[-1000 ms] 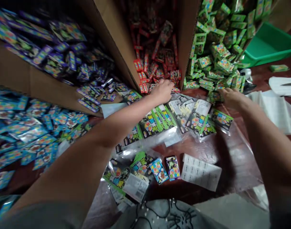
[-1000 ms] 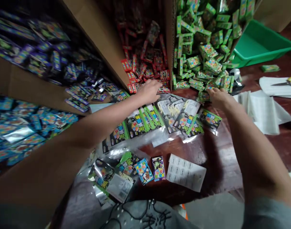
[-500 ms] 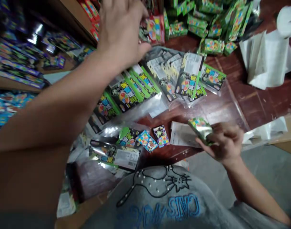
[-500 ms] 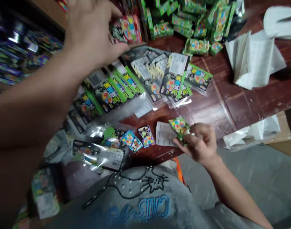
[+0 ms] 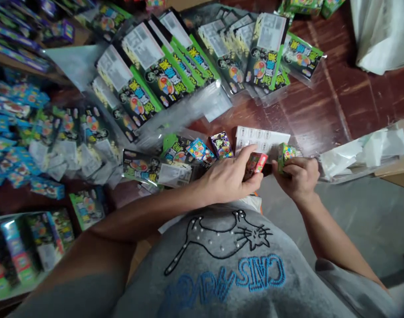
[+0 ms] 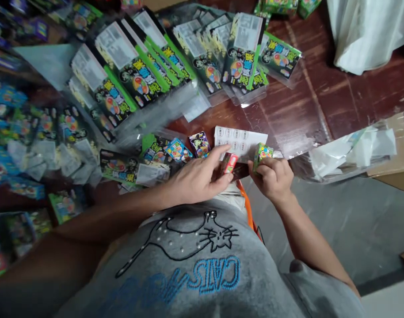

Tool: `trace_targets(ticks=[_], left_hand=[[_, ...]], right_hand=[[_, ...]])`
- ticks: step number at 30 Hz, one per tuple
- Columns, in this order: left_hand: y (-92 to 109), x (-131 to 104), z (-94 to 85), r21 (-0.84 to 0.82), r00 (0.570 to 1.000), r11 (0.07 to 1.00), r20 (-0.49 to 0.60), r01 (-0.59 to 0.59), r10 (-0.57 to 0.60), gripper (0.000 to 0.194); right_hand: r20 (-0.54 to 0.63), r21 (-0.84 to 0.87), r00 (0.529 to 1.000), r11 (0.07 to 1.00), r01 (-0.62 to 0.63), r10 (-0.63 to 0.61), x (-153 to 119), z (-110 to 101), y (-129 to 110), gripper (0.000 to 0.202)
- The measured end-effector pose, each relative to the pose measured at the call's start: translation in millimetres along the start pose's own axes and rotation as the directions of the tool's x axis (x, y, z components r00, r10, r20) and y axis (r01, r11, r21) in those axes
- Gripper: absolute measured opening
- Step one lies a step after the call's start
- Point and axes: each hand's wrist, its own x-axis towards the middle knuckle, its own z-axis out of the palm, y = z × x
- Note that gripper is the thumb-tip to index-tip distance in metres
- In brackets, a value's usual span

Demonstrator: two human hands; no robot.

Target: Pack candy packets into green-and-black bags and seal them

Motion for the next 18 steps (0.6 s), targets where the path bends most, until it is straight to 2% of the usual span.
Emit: trace_targets(ticks=[2,4,7,9,11,12,13,15,17,18], left_hand=[[-8.0,-5.0,4.6,-0.256,1.0,0.967,0.015,0.015,-0.011,0.048],[-20.1,-6.9,2.2,-0.318,1.0,0.948,-0.014,-0.018,0.015,0.039],[-31.2,-0.4,-17.5,-0.183,0.995,0.98,-0.077,-0.08,0.067,0.038],[-26.7,9.3,-34.1,-0.046,0.982,0.993,-0.16,-0.111,0.102,0.042],[-14.7,19.0,-42.7,0.16,0.954,0.979,-0.25,-0.126,0.164,0.038],[-8.2,22.1,-41.6,0.273,0.941,0.951,-0.259,-0.146,0.219,0.033],[-2.9,23.5,-36.5,0.374,0.931,0.906,-0.216,-0.199,0.293,0.027],[0.7,20.4,-16.3,0.509,0.893,0.771,-0.009,-0.383,0.449,0.025],[-6.4,10.9,9.1,0.562,0.827,0.632,0.194,-0.534,0.527,0.029],[-12.4,4.9,20.0,0.576,0.81,0.592,0.244,-0.564,0.534,0.029]], right_hand=[[0.082,0.011,0.99,0.994,0.113,-0.114,4.0,4.3,1.8,0.033],[0.157,0.078,0.956,0.968,0.238,-0.247,9.8,2.4,4.9,0.036],[0.188,0.189,0.925,0.936,0.297,-0.331,21.5,-7.7,14.1,0.081],[0.206,0.221,0.917,0.929,0.296,-0.341,28.8,-13.2,21.8,0.107],[0.25,0.23,0.901,0.926,0.3,-0.354,33.1,-13.9,28.4,0.116],[0.273,0.232,0.895,0.927,0.294,-0.353,33.9,-12.4,30.9,0.115],[0.289,0.233,0.893,0.93,0.284,-0.345,33.9,-9.9,32.5,0.111],[0.293,0.239,0.901,0.937,0.254,-0.319,32.6,-4.1,33.6,0.102],[0.274,0.256,0.915,0.94,0.226,-0.295,30.9,-0.4,32.4,0.094],[0.265,0.266,0.921,0.94,0.213,-0.284,30.4,-0.3,31.4,0.091]])
